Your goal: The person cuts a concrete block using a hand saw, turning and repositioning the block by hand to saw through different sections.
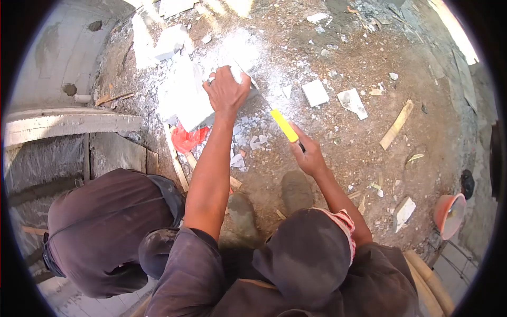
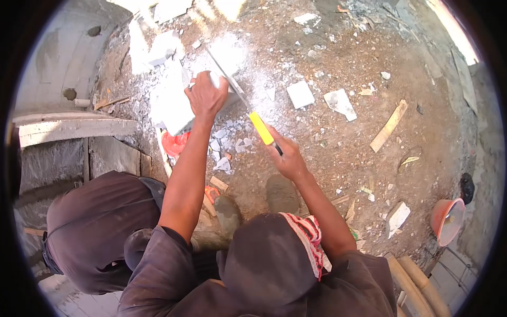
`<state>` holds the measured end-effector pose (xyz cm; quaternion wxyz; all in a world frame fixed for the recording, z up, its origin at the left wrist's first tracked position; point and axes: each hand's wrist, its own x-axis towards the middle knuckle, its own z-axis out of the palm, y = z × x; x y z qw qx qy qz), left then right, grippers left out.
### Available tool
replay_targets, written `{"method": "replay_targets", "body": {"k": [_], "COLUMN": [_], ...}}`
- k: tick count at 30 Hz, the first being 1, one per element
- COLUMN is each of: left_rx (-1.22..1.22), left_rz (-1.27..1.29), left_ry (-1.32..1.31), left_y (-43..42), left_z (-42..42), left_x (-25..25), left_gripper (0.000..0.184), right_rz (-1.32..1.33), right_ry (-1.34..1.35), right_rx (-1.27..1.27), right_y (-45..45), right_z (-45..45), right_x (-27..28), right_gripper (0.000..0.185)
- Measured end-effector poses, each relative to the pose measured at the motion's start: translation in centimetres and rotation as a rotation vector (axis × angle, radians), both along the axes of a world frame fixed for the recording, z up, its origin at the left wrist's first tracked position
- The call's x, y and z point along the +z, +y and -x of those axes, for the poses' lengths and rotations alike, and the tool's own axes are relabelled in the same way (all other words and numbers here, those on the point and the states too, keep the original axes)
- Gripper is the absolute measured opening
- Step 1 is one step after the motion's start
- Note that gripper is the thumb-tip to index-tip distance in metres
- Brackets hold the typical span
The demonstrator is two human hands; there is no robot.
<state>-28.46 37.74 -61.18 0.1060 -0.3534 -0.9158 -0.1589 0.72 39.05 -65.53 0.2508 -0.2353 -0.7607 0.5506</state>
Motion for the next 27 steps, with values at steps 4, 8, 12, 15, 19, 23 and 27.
{"method": "replay_targets", "body": {"k": [4,8,12,15,19,23,27], "left_rx": [0.010,0.010,-0.004,-0.009,-0.017,-0.017,-0.001], "left_rz": [0.043,-0.009,0.014,0.021,0.012,0.000,0.013], "left_ry": [-0.052,-0.053,-0.018,-0.053,-0.043,-0.023,-0.098], "left_y": [0.0,0.3,0.2,0.0,-0.5,0.3,0.3], "left_z": [1.3,2.7,2.0,1.2,0.1,1.8,3.5], "left_x": [0.6,0.8,0.5,1.0,0.9,0.6,1.5], "left_gripper": [0.053,0.053,0.051,0.052,0.052,0.047,0.047], "right_rz": [0.039,0.130,0.104,-0.120,0.082,0.105,0.237], "right_ry": [-0.012,-0.093,-0.069,0.042,-0.071,-0.135,-0.221], "right_rx": [0.002,0.011,0.030,-0.005,0.015,0.059,0.071], "right_y": [0.9,-1.4,-3.9,-4.0,1.4,1.8,-3.2], "right_z": [4.0,-5.0,-11.2,-8.4,4.0,5.3,-9.8], "right_x": [2.0,3.3,3.6,1.5,2.1,4.2,3.0], "right_gripper": [0.051,0.051,0.053,0.056,0.052,0.053,0.051]}}
